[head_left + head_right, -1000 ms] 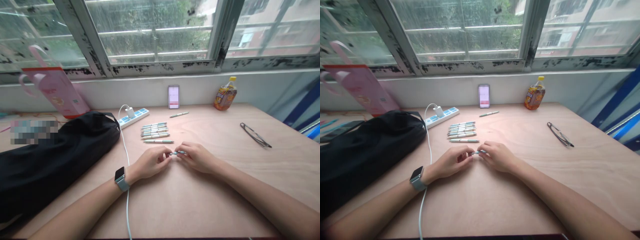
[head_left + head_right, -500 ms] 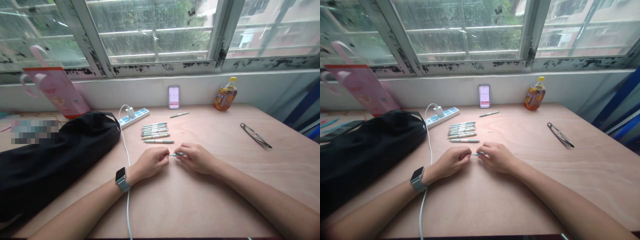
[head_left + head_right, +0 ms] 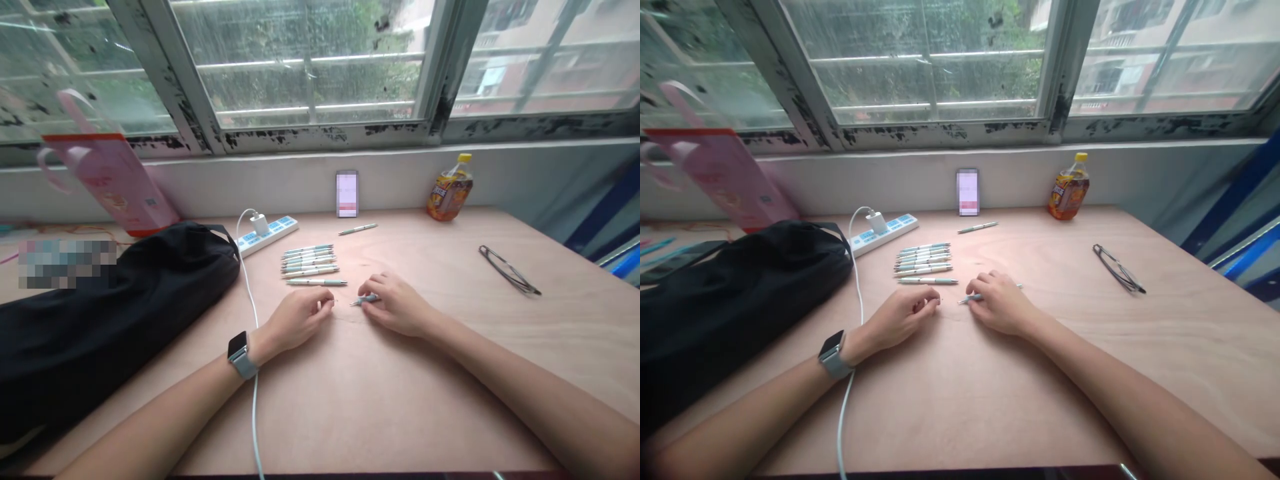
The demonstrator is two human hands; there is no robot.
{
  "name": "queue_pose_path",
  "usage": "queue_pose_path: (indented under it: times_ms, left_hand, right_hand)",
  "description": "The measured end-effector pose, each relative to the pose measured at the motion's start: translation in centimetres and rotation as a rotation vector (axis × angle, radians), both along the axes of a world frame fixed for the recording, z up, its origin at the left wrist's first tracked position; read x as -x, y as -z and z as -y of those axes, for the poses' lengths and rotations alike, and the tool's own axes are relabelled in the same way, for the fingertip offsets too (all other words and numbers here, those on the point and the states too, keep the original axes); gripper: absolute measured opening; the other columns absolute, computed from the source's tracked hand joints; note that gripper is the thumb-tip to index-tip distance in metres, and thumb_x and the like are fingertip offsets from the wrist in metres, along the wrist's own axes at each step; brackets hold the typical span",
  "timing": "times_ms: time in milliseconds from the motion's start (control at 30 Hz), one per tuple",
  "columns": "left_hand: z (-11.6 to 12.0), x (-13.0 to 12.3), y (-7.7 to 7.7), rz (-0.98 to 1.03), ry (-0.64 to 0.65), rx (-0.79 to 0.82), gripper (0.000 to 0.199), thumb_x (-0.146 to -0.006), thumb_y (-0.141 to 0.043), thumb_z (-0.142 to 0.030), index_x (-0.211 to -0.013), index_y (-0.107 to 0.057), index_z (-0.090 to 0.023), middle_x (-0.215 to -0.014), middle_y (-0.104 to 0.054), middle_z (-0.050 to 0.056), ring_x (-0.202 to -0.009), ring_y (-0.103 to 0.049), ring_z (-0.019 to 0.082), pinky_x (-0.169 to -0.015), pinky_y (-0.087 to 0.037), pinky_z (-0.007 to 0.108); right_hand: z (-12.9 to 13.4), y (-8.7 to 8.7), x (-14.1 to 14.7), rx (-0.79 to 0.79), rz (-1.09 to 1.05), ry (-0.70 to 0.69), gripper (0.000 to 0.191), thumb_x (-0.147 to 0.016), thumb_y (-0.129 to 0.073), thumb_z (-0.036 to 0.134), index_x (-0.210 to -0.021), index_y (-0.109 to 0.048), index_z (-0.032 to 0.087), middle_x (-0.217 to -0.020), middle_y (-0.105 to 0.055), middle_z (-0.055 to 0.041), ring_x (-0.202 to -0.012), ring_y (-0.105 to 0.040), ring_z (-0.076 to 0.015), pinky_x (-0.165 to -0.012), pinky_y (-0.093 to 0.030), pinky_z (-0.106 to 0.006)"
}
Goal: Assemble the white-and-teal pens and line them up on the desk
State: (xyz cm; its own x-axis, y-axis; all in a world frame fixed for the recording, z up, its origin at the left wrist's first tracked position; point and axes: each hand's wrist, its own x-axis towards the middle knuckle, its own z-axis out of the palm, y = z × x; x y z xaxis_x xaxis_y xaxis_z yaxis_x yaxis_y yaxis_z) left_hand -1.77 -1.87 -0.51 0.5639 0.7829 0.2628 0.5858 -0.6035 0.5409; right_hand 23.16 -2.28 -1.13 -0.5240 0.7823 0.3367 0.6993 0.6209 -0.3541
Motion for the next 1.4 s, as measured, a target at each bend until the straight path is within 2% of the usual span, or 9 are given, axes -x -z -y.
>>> queue_pose_path:
  times_ms: [200, 367, 600, 767, 867, 1133, 1400]
  left_hand:
    - [0.6, -0.3, 0.1, 0.026, 0.118, -0.007, 0.019, -0.097, -0.048, -0.022, -0.084, -0.062, -0.017, -0.074, -0.059, -0.001, -0.064, -0.050, 0.011, -0.061, -0.035, 0.024]
    - [0.8, -0.4, 0.1, 0.001, 0.194, 0.004, 0.019, -0.097, -0.047, -0.022, -0.084, -0.060, -0.017, -0.073, -0.058, -0.001, -0.066, -0.049, 0.011, -0.062, -0.035, 0.023]
    - [0.7, -0.4, 0.1, 0.023, 0.164, 0.021, 0.017, -0.096, -0.049, -0.023, -0.086, -0.062, -0.017, -0.072, -0.057, -0.002, -0.064, -0.048, 0.011, -0.061, -0.035, 0.023]
    - [0.8, -0.6, -0.1, 0.017, 0.200, 0.032, 0.022, -0.098, -0.046, -0.023, -0.083, -0.061, -0.017, -0.073, -0.058, -0.001, -0.065, -0.049, 0.011, -0.063, -0.037, 0.023]
    - [0.7, -0.5, 0.0, 0.007, 0.163, 0.019, 0.022, -0.099, -0.048, -0.028, -0.088, -0.063, -0.017, -0.073, -0.060, -0.001, -0.065, -0.049, 0.011, -0.062, -0.037, 0.023]
    - [-0.3, 0.3, 0.3, -0.010, 0.067, -0.040, 0.027, -0.100, -0.051, -0.036, -0.092, -0.069, -0.017, -0.071, -0.063, 0.000, -0.062, -0.050, 0.011, -0.059, -0.036, 0.023]
    - [-0.5, 0.5, 0.6, 0.025, 0.103, -0.072, 0.043, -0.097, -0.056, -0.047, -0.069, -0.065, -0.015, -0.061, -0.062, 0.000, -0.055, -0.050, 0.010, -0.058, -0.038, 0.022]
  right_hand:
    - [1.6, 0.0, 2.0, -0.088, -0.153, -0.106, 0.006, -0.091, -0.061, 0.019, -0.097, -0.064, 0.019, -0.094, -0.069, -0.0063, -0.089, -0.063, -0.0191, -0.083, -0.043, -0.033]
    - [2.0, 0.2, 2.6, -0.074, -0.224, -0.154, 0.003, -0.092, -0.063, 0.017, -0.092, -0.065, 0.019, -0.088, -0.071, -0.0027, -0.081, -0.063, -0.0154, -0.081, -0.042, -0.030]
    - [1.7, -0.1, 2.5, -0.019, -0.291, -0.116, 0.005, -0.088, -0.066, 0.015, -0.086, -0.067, 0.019, -0.081, -0.070, -0.0011, -0.074, -0.062, -0.0133, -0.078, -0.042, -0.028]
    - [1.8, -0.3, 2.6, 0.022, -0.304, -0.120, 0.004, -0.088, -0.066, 0.017, -0.085, -0.067, 0.019, -0.081, -0.071, -0.0007, -0.074, -0.063, -0.0125, -0.077, -0.044, -0.028]
    - [1.8, -0.5, 2.4, 0.034, -0.331, -0.115, 0.006, -0.088, -0.064, 0.015, -0.083, -0.066, 0.018, -0.080, -0.071, -0.0007, -0.073, -0.063, -0.0124, -0.076, -0.045, -0.027]
    - [0.4, -0.7, 0.5, 0.043, -0.360, 0.047, 0.009, -0.085, -0.059, 0.017, -0.080, -0.066, 0.018, -0.079, -0.070, -0.0025, -0.073, -0.063, -0.0143, -0.070, -0.051, -0.026]
    - [0.8, -0.6, 0.8, 0.059, -0.331, -0.014, 0.009, -0.087, -0.059, 0.017, -0.081, -0.065, 0.018, -0.082, -0.071, -0.0031, -0.076, -0.064, -0.0142, -0.070, -0.051, -0.026]
